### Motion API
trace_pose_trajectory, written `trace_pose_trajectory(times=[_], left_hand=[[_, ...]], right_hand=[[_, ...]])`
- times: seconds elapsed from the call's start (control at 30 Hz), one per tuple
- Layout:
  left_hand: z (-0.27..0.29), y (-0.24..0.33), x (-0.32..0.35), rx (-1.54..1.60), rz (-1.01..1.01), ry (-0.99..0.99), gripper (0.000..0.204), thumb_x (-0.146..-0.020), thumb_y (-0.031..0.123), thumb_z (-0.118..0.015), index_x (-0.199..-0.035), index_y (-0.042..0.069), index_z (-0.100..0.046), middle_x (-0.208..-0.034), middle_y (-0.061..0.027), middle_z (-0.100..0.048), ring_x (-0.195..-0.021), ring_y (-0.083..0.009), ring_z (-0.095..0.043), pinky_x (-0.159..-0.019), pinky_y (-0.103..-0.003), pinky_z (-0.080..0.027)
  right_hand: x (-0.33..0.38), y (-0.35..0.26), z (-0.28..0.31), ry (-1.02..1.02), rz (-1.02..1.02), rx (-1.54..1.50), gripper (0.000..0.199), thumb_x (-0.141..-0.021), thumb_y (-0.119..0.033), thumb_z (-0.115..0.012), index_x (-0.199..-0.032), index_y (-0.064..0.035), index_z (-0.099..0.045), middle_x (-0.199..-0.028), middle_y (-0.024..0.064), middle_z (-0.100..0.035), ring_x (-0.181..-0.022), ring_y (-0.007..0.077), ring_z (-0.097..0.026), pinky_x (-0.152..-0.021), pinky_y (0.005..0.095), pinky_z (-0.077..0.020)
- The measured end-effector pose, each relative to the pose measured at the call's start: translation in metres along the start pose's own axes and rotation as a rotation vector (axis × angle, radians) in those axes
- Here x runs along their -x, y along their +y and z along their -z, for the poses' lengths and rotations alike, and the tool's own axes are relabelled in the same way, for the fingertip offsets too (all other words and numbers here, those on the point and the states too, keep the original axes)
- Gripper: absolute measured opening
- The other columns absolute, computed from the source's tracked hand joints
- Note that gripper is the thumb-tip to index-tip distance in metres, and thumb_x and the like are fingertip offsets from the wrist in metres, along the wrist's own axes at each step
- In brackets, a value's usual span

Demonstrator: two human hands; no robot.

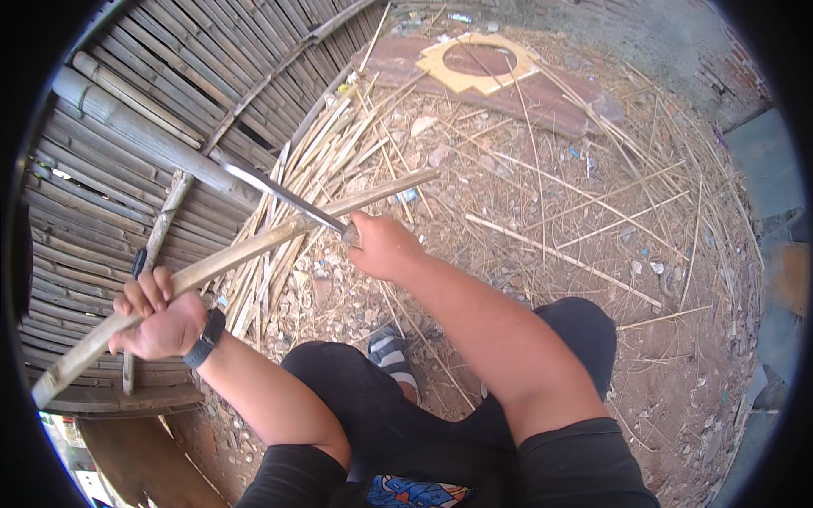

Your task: The person sits on the ground and uses a knife to split long bamboo sticks into thin strips. They hold the bamboo with one hand and use the knife to slice through the material, occasionally adjusting the grip or repositioning the stick to continue splitting.

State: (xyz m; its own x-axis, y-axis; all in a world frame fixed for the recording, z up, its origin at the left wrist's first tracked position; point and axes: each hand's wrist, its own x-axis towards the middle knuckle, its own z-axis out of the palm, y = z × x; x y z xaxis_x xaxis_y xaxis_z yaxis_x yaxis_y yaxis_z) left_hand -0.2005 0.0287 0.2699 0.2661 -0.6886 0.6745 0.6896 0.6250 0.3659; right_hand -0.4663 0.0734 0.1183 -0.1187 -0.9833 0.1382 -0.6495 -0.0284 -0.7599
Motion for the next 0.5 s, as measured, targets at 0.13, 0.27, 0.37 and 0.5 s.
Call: trace_pose_trajectory(times=[0.13,0.27,0.37,0.5], left_hand=[[0.000,0.049,-0.003,0.134,-0.093,0.015,0.057,-0.088,0.067,-0.055,-0.076,0.011,-0.050,-0.059,0.0034,-0.035,-0.047,-0.0098,-0.031,-0.047,-0.025,-0.026],[0.004,0.060,0.004,0.231,-0.152,0.050,0.053,-0.092,0.061,-0.050,-0.076,0.010,-0.044,-0.058,0.0017,-0.033,-0.047,-0.0116,-0.029,-0.048,-0.026,-0.026],[-0.006,0.071,0.000,0.271,-0.130,-0.020,0.054,-0.092,0.061,-0.049,-0.076,0.010,-0.044,-0.059,0.0017,-0.032,-0.047,-0.0117,-0.029,-0.049,-0.026,-0.027],[-0.009,0.060,0.003,0.254,-0.114,-0.019,0.053,-0.093,0.060,-0.048,-0.076,0.010,-0.044,-0.060,0.0016,-0.033,-0.048,-0.0119,-0.029,-0.049,-0.027,-0.027]], right_hand=[[0.002,0.029,0.087,-0.093,0.055,0.298,0.031,-0.079,-0.020,-0.068,-0.104,-0.0050,-0.058,-0.080,0.0197,-0.067,-0.079,0.0387,-0.067,-0.069,0.0481,-0.0531],[0.034,0.117,0.143,0.214,-0.322,0.335,0.038,-0.078,-0.021,-0.068,-0.111,-0.0023,-0.060,-0.088,0.0228,-0.068,-0.082,0.0396,-0.067,-0.074,0.0461,-0.0540],[0.042,0.122,0.150,0.269,-0.379,0.300,0.045,-0.078,-0.021,-0.069,-0.118,-0.0022,-0.060,-0.091,0.0245,-0.068,-0.084,0.0401,-0.067,-0.076,0.0466,-0.0535],[0.043,0.069,0.143,0.109,-0.201,0.240,0.046,-0.078,-0.021,-0.069,-0.119,-0.0043,-0.060,-0.093,0.0252,-0.067,-0.088,0.0407,-0.066,-0.078,0.0471,-0.0525]])
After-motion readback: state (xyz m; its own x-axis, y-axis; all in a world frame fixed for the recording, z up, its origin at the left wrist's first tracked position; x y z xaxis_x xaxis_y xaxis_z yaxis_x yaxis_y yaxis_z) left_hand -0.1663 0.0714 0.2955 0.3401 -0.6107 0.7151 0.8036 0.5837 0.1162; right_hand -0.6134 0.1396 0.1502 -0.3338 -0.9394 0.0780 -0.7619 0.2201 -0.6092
